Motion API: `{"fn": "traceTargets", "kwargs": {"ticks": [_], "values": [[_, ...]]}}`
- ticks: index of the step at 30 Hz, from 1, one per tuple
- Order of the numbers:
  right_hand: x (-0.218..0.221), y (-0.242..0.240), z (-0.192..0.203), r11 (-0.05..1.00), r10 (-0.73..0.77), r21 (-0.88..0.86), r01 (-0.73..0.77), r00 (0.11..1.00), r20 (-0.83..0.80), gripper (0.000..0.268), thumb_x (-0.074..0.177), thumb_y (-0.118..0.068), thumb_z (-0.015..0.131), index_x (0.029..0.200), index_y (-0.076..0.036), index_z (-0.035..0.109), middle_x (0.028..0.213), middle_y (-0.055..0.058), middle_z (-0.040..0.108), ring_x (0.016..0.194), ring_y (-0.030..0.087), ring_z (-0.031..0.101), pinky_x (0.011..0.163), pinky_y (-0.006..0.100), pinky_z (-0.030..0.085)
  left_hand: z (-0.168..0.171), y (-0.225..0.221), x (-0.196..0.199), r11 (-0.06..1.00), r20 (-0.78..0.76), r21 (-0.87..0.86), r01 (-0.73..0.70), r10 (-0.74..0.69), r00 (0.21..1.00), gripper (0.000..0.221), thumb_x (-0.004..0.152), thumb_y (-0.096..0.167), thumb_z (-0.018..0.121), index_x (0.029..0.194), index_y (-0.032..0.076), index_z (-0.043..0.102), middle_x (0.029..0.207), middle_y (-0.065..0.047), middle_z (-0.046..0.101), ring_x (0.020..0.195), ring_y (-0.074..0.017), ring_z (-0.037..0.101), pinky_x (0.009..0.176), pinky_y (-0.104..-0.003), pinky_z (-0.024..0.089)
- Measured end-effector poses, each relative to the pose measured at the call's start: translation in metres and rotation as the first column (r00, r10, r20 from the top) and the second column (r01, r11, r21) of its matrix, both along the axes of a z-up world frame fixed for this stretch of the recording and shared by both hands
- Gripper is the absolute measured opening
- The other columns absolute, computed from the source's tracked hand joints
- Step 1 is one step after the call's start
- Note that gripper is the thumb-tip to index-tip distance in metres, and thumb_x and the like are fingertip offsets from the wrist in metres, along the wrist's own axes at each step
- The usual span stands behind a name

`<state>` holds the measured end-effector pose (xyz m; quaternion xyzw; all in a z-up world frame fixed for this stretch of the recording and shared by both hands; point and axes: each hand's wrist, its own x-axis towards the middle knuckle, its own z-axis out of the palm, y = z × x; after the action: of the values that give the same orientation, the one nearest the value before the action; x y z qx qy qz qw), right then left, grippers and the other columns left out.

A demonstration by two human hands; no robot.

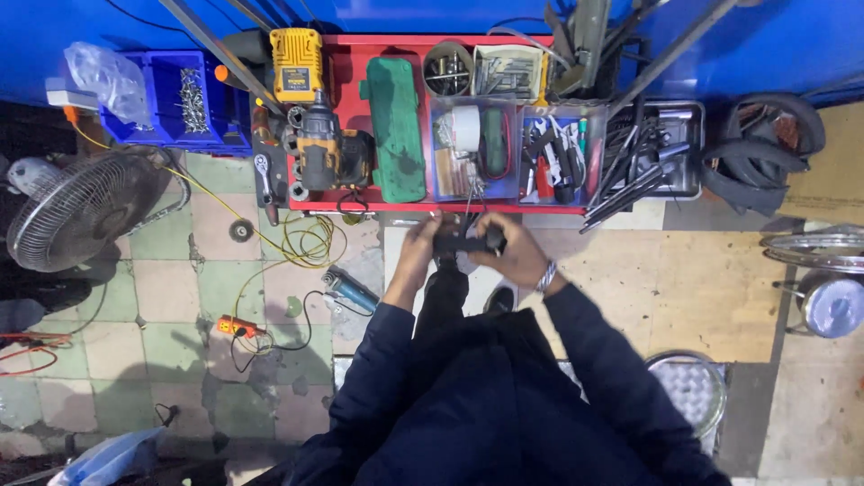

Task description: Cleaning a motorcycle wheel, checking tire pressure, and opening a tire repair kit.

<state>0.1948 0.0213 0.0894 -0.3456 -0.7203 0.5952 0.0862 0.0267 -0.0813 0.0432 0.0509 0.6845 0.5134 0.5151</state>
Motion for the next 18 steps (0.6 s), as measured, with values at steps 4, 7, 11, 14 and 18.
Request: {"fn": "traceTargets", "kwargs": {"ticks": [4,7,11,14,18], "values": [[0.056,-0.049,-0.009,0.981,-0.192,-0.071,0.182,0.967,-0.17,0.04,0.076,-0.023,0.092,0.101,-0.014,0.062,0.095,0.008,0.067,0.089,0.021,0.064,0.08,0.035,0.051,0.031,-0.011,0.049,0.993,0.157,0.111,0.042,-0.059,0.986,0.049,0.094,0.033,0.074,0.129,-0.001,0.067,0.113,-0.021,0.069,0.105,-0.0296,0.065,0.085,-0.044,0.057],[0.098,-0.069,0.001,0.959,-0.281,-0.088,0.27,0.948,-0.152,0.045,0.078,-0.016,0.09,0.111,-0.011,0.06,0.11,0.01,0.07,0.09,0.021,0.068,0.085,0.035,0.054,0.05,-0.019,0.072,0.967,-0.165,0.155,0.203,-0.177,0.97,0.031,0.091,0.013,0.076,0.121,0.004,0.07,0.106,-0.018,0.075,0.097,-0.0263,0.072,0.082,-0.037,0.058],[0.121,-0.075,0.055,0.939,-0.3,0.121,0.321,0.94,-0.166,0.086,0.07,-0.017,0.094,0.145,-0.015,0.051,0.113,0.013,0.07,0.086,0.024,0.07,0.079,0.04,0.056,0.086,-0.011,0.116,0.835,-0.563,-0.11,0.54,-0.5,0.658,0.019,0.093,0.013,0.069,0.109,0.004,0.072,0.097,-0.018,0.077,0.086,-0.0335,0.077,0.071,-0.04,0.06],[0.141,-0.084,0.032,0.87,-0.374,0.253,0.423,0.901,-0.218,0.096,0.063,0.01,0.078,0.152,-0.014,0.05,0.143,0.016,0.058,0.127,0.035,0.059,0.106,0.045,0.049,0.157,0.004,0.16,0.561,-0.548,-0.129,0.818,-0.728,0.412,0.049,0.088,0.013,0.067,0.131,-0.008,0.055,0.111,-0.035,0.069,0.11,-0.0511,0.067,0.092,-0.059,0.055],[0.173,-0.07,-0.019,0.774,-0.614,-0.058,0.63,0.726,-0.309,0.081,0.063,0.003,0.09,0.138,-0.004,0.061,0.11,0.023,0.071,0.096,0.028,0.069,0.081,0.042,0.059,0.228,0.059,0.158,0.525,-0.427,0.174,0.833,-0.722,0.545,0.047,0.084,0.003,0.069,0.127,-0.016,0.059,0.114,-0.04,0.067,0.114,-0.0521,0.064,0.098,-0.06,0.052]]}}
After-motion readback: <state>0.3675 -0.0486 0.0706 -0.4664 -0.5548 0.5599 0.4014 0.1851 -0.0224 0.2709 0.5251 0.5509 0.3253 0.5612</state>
